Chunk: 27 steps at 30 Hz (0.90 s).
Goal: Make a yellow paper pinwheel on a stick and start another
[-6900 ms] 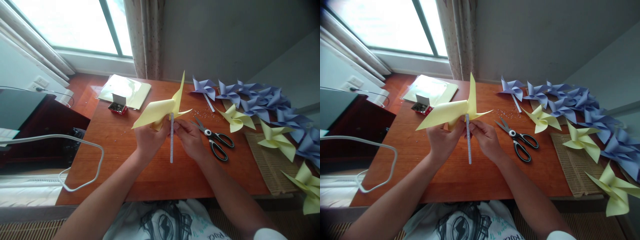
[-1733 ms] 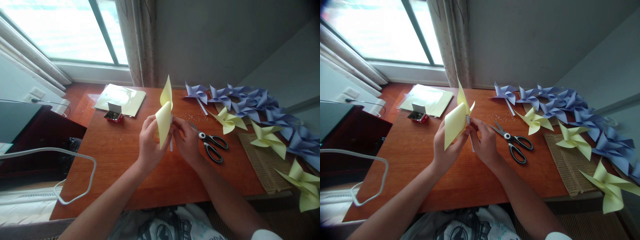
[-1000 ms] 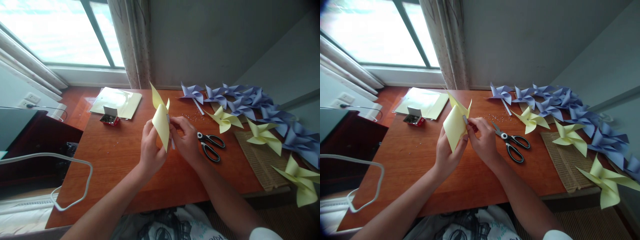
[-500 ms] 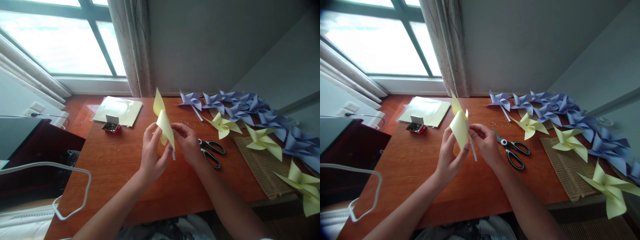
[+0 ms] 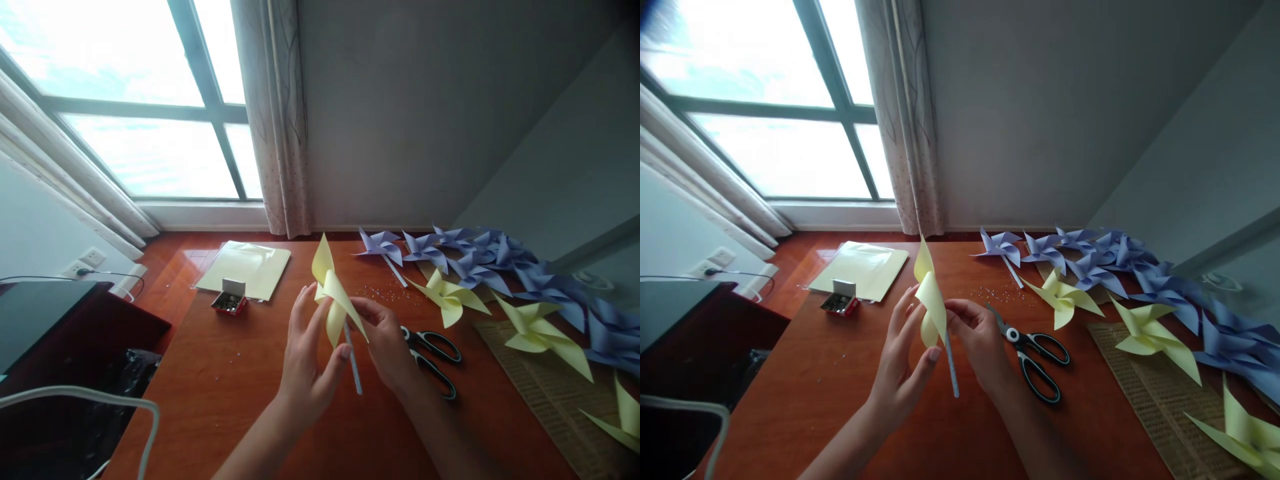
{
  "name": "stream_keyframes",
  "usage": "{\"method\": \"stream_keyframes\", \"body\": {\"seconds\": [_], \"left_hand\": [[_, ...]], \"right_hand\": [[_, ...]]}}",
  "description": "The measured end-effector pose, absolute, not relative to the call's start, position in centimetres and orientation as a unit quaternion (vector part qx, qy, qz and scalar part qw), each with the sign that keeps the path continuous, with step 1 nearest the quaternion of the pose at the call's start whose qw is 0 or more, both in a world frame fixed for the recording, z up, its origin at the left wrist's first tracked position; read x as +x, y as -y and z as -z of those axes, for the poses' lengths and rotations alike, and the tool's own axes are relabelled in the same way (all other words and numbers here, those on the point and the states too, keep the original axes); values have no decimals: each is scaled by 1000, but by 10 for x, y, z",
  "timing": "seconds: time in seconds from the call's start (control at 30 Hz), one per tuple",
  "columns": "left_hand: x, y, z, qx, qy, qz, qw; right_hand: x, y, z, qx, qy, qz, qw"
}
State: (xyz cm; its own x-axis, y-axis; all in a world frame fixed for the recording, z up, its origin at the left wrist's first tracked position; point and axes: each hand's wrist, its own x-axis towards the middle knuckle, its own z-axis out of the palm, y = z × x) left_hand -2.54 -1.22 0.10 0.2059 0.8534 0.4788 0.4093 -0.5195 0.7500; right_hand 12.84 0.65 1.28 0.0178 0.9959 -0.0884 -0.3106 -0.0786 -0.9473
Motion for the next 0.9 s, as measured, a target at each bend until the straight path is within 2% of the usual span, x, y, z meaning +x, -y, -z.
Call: {"method": "stream_keyframes", "body": {"seconds": [0.37, 0.67, 0.9], "left_hand": [[-28, 14, 10, 726, -406, -504, 233], [-25, 17, 16, 689, -443, -529, 223], [-33, 16, 14, 693, -417, -521, 273]], "right_hand": [[124, -2, -24, -431, 362, -616, 552], [124, -1, -23, -429, 404, -594, 547], [119, -2, -20, -447, 400, -560, 571]]}}
